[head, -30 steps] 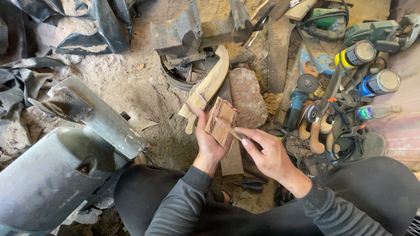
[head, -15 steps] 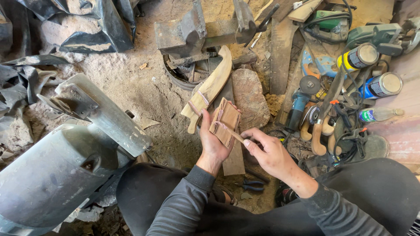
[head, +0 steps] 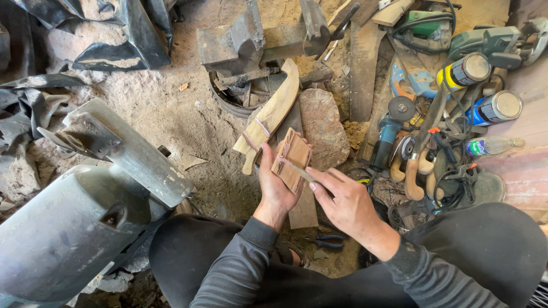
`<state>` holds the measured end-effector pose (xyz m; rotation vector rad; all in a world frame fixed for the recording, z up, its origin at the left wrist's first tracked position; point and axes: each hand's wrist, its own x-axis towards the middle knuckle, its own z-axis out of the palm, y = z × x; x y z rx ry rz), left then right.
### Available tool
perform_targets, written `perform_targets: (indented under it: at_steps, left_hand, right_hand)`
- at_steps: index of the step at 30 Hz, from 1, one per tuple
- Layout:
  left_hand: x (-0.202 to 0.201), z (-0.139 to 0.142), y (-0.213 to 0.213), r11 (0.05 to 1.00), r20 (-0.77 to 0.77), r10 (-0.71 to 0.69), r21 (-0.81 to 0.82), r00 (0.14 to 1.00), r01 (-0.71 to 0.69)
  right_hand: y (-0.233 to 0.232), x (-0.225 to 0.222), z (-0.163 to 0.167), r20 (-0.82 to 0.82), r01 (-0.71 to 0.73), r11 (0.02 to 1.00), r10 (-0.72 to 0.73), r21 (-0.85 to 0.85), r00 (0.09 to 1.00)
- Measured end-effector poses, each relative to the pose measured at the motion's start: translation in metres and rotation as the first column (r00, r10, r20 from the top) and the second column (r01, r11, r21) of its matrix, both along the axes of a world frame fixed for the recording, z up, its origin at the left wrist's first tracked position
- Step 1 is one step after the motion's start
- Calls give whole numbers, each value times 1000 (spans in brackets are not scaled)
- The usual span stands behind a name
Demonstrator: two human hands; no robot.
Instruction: The person uses an angle grinder to cut a small piece of wood and then applies pink glue to the edges of two wooden pieces. They press the pieces together to bond them.
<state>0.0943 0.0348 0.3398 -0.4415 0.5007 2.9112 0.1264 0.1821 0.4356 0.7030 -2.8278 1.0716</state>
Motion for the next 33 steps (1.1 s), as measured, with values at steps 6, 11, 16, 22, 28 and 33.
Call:
perform_targets:
  at_steps: [6,11,16,22,28,33]
  left_hand:
    - [0,-2,-3,1000,30,12,12,999,-12]
    - [0,-2,-1,999,49,-20,44,999,18]
    - [2,-1,-1,997,12,-35,65,999,34]
    - [1,4,-2,999,8,-33,18,999,33]
    - [0,8,-5,999,52,-35,42,998,33]
    - [-5,4,-8,996,65,-3,85,998,-3]
  right_hand:
    - [3,3,-7,-40,-73,995,71,-70,997]
    - [8,-2,-7,-181,10,999,-1,49,983]
    - [9,-9,-6,-327,70,991,-29,115,944]
    - [7,-6,-10,-268,87,989,-52,121,962]
    - [4,-2,-12,-372,3,994,39,113,928]
    - [6,-1,-9,-382,-50,984,113,172,917]
